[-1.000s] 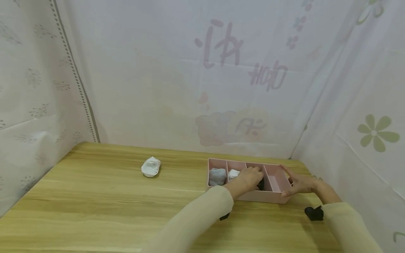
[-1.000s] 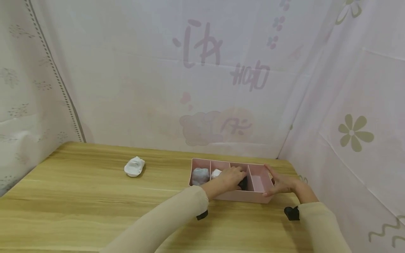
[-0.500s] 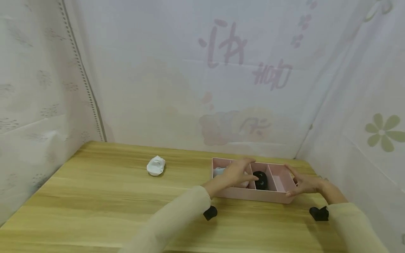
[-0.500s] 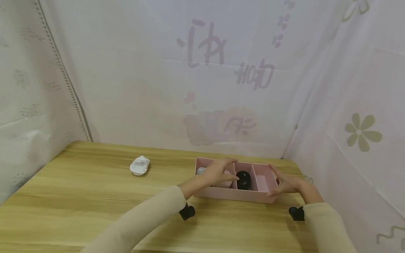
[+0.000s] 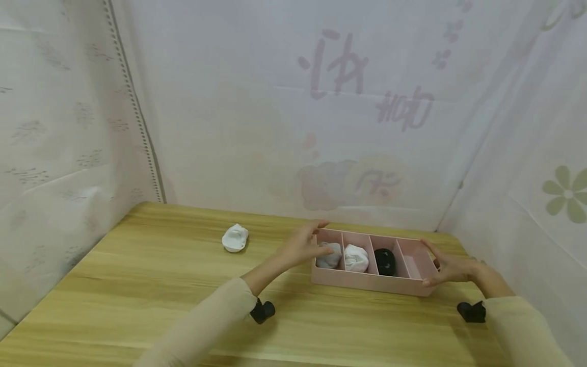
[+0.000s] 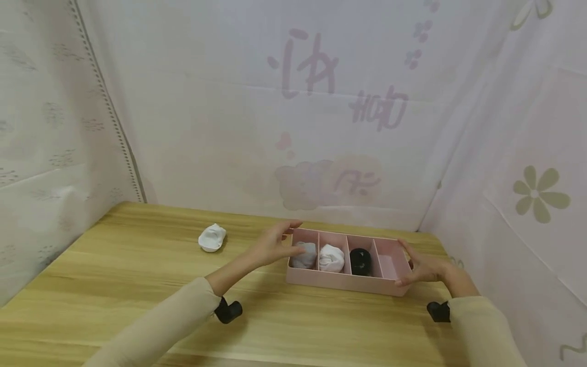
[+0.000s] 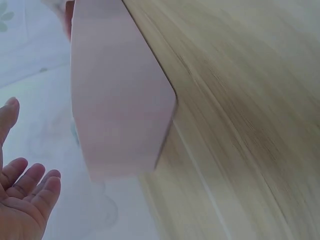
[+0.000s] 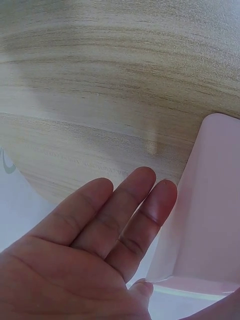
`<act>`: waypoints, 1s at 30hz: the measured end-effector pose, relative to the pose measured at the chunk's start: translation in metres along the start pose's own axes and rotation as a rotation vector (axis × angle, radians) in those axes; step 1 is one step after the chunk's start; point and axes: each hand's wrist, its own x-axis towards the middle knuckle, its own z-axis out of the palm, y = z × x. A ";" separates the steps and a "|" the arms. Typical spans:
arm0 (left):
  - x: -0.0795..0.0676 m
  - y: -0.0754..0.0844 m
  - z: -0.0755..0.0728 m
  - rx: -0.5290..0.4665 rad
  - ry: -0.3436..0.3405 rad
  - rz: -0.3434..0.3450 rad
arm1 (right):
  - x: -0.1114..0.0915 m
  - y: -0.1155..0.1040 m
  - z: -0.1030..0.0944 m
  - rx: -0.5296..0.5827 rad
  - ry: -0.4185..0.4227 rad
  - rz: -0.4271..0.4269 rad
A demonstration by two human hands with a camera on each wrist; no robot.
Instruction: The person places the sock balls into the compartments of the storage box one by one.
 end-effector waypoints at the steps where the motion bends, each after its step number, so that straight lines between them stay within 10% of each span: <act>1: -0.003 -0.001 -0.003 0.010 0.010 -0.009 | 0.000 0.000 0.000 -0.003 0.002 0.003; 17: -0.052 -0.041 -0.067 0.261 0.167 -0.045 | -0.004 0.005 0.002 0.028 0.011 -0.006; 30: -0.079 -0.072 -0.108 0.383 0.159 -0.194 | 0.000 0.003 0.001 0.048 0.000 -0.008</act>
